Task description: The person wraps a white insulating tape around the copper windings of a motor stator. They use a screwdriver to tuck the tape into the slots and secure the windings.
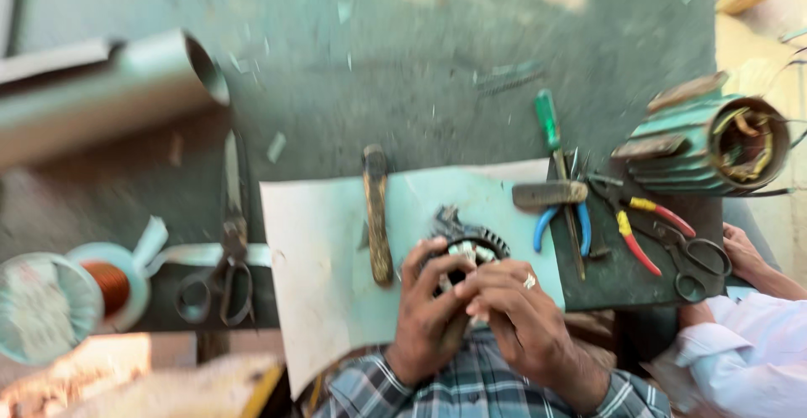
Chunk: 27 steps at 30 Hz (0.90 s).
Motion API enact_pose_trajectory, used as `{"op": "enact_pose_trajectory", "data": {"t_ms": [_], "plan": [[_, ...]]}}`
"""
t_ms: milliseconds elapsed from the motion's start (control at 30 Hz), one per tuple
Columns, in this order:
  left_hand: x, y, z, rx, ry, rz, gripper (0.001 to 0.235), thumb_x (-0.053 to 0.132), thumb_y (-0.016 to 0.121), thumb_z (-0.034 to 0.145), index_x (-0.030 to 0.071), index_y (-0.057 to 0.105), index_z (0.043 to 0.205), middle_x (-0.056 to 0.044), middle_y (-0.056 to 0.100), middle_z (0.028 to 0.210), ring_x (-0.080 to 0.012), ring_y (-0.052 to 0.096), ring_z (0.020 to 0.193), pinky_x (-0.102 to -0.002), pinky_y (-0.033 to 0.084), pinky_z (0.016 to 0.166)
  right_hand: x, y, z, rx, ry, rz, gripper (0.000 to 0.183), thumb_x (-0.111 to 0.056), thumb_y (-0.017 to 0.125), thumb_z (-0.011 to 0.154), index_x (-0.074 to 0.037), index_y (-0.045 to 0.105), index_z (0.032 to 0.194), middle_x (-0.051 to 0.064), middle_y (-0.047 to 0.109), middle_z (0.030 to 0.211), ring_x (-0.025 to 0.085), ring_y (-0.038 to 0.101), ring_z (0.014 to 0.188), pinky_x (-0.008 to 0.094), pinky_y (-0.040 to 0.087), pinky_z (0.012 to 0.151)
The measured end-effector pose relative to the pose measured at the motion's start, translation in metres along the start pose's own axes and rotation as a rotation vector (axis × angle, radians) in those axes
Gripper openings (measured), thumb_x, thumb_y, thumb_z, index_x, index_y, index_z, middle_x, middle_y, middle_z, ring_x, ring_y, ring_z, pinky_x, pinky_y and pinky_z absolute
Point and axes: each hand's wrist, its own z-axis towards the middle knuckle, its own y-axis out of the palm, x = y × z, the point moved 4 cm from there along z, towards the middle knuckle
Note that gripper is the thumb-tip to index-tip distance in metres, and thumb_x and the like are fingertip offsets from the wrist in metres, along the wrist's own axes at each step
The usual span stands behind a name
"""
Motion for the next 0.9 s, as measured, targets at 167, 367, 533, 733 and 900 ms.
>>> {"op": "enact_pose_trajectory", "data": {"t_ms": [167, 367, 533, 733, 900], "plan": [[-0.001, -0.004, 0.001, -0.029, 0.024, -0.038, 0.026, 0.009, 0.077, 0.079, 0.010, 0.072, 0.105, -0.009, 0.061, 0.130, -0.0407, 0.043, 0.142, -0.055, 0.036, 0.115, -0.008, 0.008, -0.016, 0.025, -0.165, -0.069, 0.027, 0.004, 0.065, 0.094, -0.008, 0.047, 0.110, 0.010, 0.073, 0.116, 0.029, 0.070, 0.111, 0.054, 0.048, 0.106], [-0.002, -0.004, 0.006, -0.053, 0.043, -0.025, 0.021, 0.002, 0.077, 0.072, 0.012, 0.074, 0.089, -0.005, 0.066, 0.120, -0.0396, 0.043, 0.141, -0.053, 0.036, 0.112, -0.020, 0.003, -0.044, -0.211, -0.319, -0.213, 0.016, -0.013, 0.071, 0.093, -0.009, 0.057, 0.100, 0.005, 0.067, 0.101, 0.024, 0.071, 0.101, 0.054, 0.049, 0.104], [0.000, 0.001, 0.008, -0.024, 0.041, -0.014, 0.017, 0.004, 0.084, 0.073, 0.010, 0.073, 0.085, -0.004, 0.069, 0.113, -0.0374, 0.045, 0.137, -0.052, 0.035, 0.109, -0.037, 0.010, -0.059, -0.140, -0.372, 0.029, 0.020, -0.009, 0.075, 0.100, -0.009, 0.056, 0.094, 0.004, 0.054, 0.089, 0.019, 0.063, 0.084, 0.050, 0.059, 0.104], [-0.001, 0.010, -0.001, 0.039, 0.051, -0.006, 0.017, 0.001, 0.083, 0.072, 0.008, 0.073, 0.084, -0.003, 0.070, 0.108, -0.0361, 0.046, 0.137, -0.050, 0.037, 0.111, -0.019, -0.045, -0.091, 0.289, -0.235, 0.595, 0.031, -0.039, 0.057, 0.109, -0.010, 0.063, 0.099, 0.008, 0.055, 0.085, 0.024, 0.054, 0.071, 0.054, 0.048, 0.085], [-0.007, 0.018, -0.007, 0.101, 0.094, 0.031, 0.014, 0.005, 0.085, 0.073, 0.007, 0.074, 0.082, -0.005, 0.070, 0.109, -0.0352, 0.050, 0.134, -0.050, 0.040, 0.112, 0.009, -0.145, -0.141, 0.899, -0.135, 0.980, 0.046, -0.043, 0.047, 0.119, -0.009, 0.051, 0.087, -0.002, 0.041, 0.065, 0.009, 0.031, 0.055, 0.033, 0.039, 0.057]]}}
